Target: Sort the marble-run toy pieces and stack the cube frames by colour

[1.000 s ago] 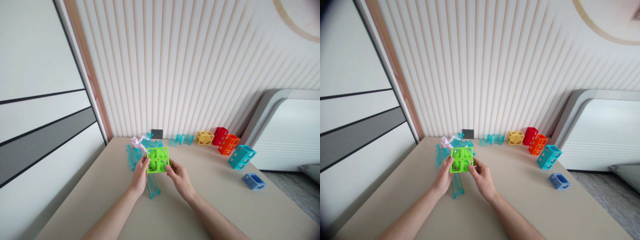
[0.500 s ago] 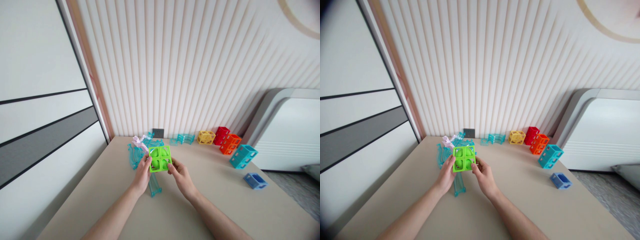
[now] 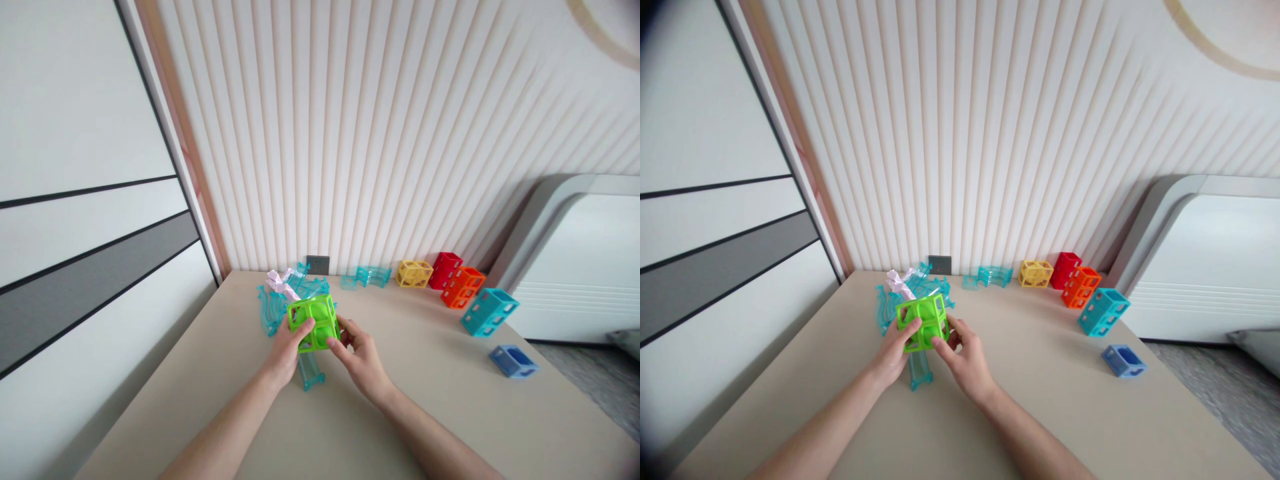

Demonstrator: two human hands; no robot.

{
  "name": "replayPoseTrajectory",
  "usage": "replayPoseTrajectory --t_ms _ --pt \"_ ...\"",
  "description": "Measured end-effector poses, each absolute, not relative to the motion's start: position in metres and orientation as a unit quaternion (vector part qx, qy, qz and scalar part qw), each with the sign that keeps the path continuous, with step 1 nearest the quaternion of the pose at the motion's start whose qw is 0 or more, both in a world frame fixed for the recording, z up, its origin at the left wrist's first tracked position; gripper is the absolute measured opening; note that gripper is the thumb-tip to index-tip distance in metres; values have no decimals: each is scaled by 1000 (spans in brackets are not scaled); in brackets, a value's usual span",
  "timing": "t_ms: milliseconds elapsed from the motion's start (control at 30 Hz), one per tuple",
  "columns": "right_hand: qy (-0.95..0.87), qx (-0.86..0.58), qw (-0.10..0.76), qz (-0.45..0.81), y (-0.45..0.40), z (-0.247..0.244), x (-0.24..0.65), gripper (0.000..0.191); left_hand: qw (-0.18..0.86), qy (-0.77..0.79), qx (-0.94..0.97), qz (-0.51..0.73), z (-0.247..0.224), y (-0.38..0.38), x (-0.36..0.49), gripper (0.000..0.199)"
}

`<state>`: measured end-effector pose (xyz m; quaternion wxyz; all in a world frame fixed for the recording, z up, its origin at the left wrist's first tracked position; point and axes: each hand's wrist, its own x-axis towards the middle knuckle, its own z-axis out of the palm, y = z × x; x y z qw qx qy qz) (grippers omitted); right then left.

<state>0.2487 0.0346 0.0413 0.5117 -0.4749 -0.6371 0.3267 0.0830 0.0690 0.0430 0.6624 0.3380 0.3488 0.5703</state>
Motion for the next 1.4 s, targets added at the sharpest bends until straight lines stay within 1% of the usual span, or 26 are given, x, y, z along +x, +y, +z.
replayPoseTrajectory --t_ms 167,300,400,500,633,700,900,1267,1400 --pt "-633 -466 514 343 35 45 249 47 661 351 327 577 47 69 83 54" --pt "-631 -452 515 365 36 39 249 45 670 355 293 583 49 72 80 51" --pt "-638 -443 520 356 35 34 248 44 666 368 269 591 48 77 75 48" --pt "-669 -426 528 304 32 32 246 46 661 370 263 598 46 79 73 49" --pt "-707 -399 537 231 32 31 245 58 660 365 258 604 46 80 73 49" --pt "-711 -390 546 209 33 31 246 61 655 370 249 610 47 80 73 50" --pt "-698 -400 577 140 39 28 253 52 656 393 241 598 47 81 73 56" --pt "-768 -376 518 32 40 23 259 42 717 376 266 523 48 71 78 48" --pt "-784 -374 495 -5 40 23 262 43 734 364 272 505 47 71 78 47"
